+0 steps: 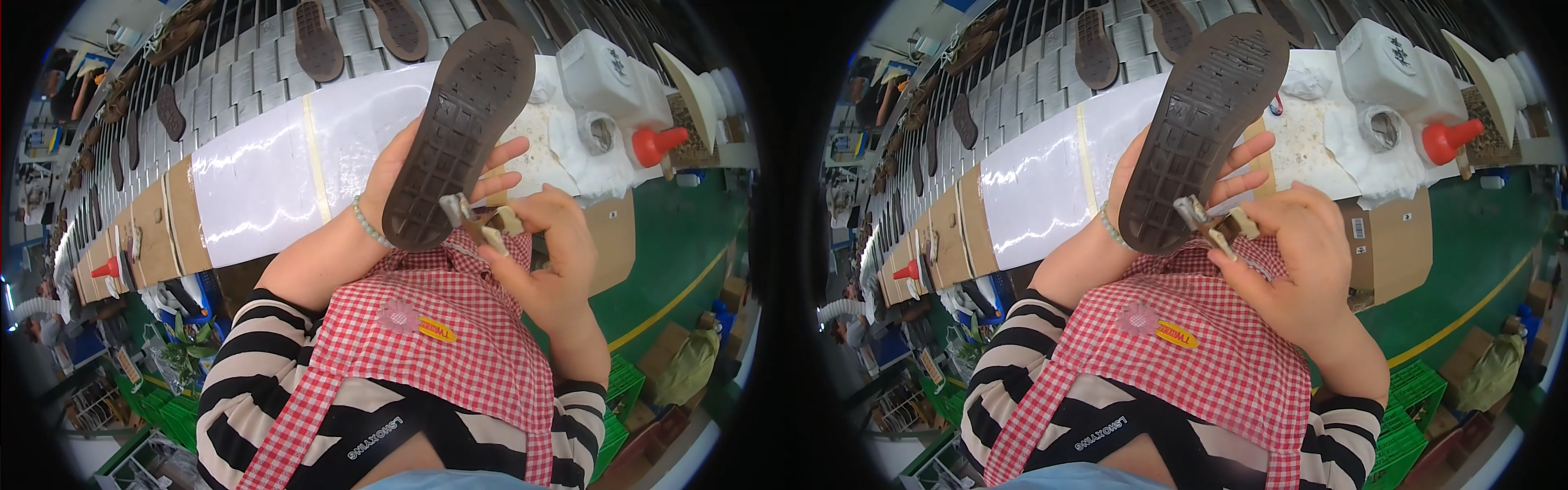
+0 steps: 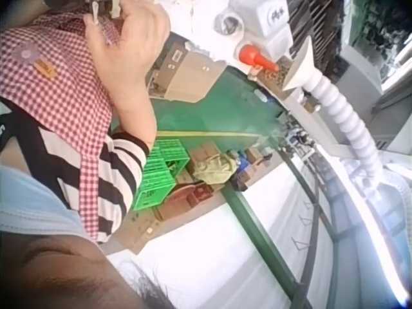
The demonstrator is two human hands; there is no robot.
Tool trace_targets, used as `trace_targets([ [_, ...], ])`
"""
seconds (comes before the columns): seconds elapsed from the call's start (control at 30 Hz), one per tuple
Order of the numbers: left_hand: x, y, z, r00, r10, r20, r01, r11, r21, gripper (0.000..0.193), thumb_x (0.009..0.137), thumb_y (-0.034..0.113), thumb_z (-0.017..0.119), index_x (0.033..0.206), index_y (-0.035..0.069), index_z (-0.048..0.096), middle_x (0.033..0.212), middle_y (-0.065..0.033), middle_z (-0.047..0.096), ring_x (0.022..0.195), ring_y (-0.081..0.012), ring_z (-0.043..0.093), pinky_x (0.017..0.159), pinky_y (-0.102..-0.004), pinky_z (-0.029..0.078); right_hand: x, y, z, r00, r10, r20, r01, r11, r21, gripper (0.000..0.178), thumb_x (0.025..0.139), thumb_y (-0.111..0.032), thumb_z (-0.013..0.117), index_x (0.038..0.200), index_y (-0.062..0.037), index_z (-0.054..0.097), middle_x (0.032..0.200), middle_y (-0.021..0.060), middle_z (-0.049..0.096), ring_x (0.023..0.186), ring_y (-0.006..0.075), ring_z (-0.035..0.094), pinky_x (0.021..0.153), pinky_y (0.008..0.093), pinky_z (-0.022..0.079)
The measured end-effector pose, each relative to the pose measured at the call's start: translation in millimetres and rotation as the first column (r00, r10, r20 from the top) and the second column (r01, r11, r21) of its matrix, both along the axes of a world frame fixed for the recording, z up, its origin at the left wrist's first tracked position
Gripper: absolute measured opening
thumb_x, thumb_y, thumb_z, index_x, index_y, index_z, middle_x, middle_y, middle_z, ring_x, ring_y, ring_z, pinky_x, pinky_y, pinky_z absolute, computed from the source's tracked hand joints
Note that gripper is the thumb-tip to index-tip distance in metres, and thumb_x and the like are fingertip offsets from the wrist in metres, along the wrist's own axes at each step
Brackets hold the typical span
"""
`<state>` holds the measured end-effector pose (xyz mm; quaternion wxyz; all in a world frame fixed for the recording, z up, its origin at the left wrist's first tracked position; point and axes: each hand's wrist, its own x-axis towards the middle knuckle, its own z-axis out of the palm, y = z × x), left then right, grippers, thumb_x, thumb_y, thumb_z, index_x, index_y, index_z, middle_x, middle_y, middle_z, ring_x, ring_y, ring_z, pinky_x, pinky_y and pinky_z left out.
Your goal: The recorder is applying glue to the edges and heels of shoe soles using a brush on an assembly line.
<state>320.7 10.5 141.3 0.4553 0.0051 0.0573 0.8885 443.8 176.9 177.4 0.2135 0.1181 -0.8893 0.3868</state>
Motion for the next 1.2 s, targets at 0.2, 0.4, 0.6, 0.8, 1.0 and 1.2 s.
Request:
trace_targets([
  [0.2,4,-1,4,0.999,-0.032,0.031,0.033,0.999,-0.014,0.054,0.110,0.035,0.032,0.150,0.000,0.041,0.153,-0.0190,0.043,0.146,-0.0413,0.036,0.118,-0.0578,0.038,-1,3,0,0.999,0.012,-0.046,-0.009,0.998,0.059,0.045,0.065,-0.013,0.090,0.104,-0.0040,0.068,0.090,0.0081,0.066,0.095,0.0319,0.063,0.092,0.0470,0.048],
  [0.4,6,-4,-3,0.995,-0.075,-0.063,0.075,0.997,-0.006,0.051,0.111,0.034,0.033,0.151,0.002,0.040,0.153,-0.0186,0.043,0.144,-0.0399,0.040,0.114,-0.0551,0.044,-7,10,2,0.986,-0.074,-0.150,0.090,0.990,0.105,0.045,0.066,-0.012,0.089,0.105,-0.0044,0.068,0.089,0.0077,0.066,0.093,0.0317,0.062,0.093,0.0462,0.048],
  [0.6,9,-5,1,0.991,-0.115,-0.068,0.114,0.993,-0.013,0.052,0.111,0.035,0.035,0.151,0.002,0.039,0.151,-0.0200,0.045,0.143,-0.0389,0.041,0.113,-0.0530,0.047,-17,20,2,0.975,-0.129,-0.180,0.142,0.988,0.062,0.046,0.065,-0.008,0.088,0.106,-0.0037,0.068,0.087,0.0073,0.065,0.088,0.0279,0.062,0.084,0.0393,0.048],
  [0.8,12,-8,-5,0.941,-0.076,-0.329,0.021,0.986,-0.168,0.053,0.111,0.035,0.033,0.154,0.004,0.036,0.153,-0.0212,0.043,0.145,-0.0382,0.039,0.116,-0.0568,0.041,-20,27,6,0.962,-0.212,-0.171,0.223,0.974,0.049,0.045,0.066,-0.008,0.087,0.107,-0.0037,0.068,0.087,0.0065,0.065,0.090,0.0269,0.062,0.082,0.0384,0.048],
  [1.0,9,-9,-12,0.977,-0.200,-0.077,0.201,0.979,0.009,0.056,0.111,0.038,0.030,0.159,0.009,0.030,0.160,-0.0188,0.035,0.149,-0.0436,0.029,0.115,-0.0692,0.032,-21,41,6,0.951,-0.256,-0.175,0.267,0.963,0.041,0.042,0.068,-0.007,0.086,0.106,-0.0043,0.068,0.089,0.0060,0.066,0.090,0.0264,0.063,0.084,0.0389,0.049],
  [1.2,6,-5,-19,0.967,-0.216,-0.134,0.228,0.970,0.082,0.057,0.111,0.041,0.030,0.160,0.011,0.028,0.162,-0.0157,0.033,0.147,-0.0480,0.030,0.108,-0.0735,0.037,-34,61,3,0.906,-0.406,-0.124,0.408,0.913,-0.008,0.039,0.072,-0.009,0.085,0.107,-0.0038,0.067,0.096,0.0065,0.067,0.090,0.0222,0.064,0.085,0.0358,0.050],
])
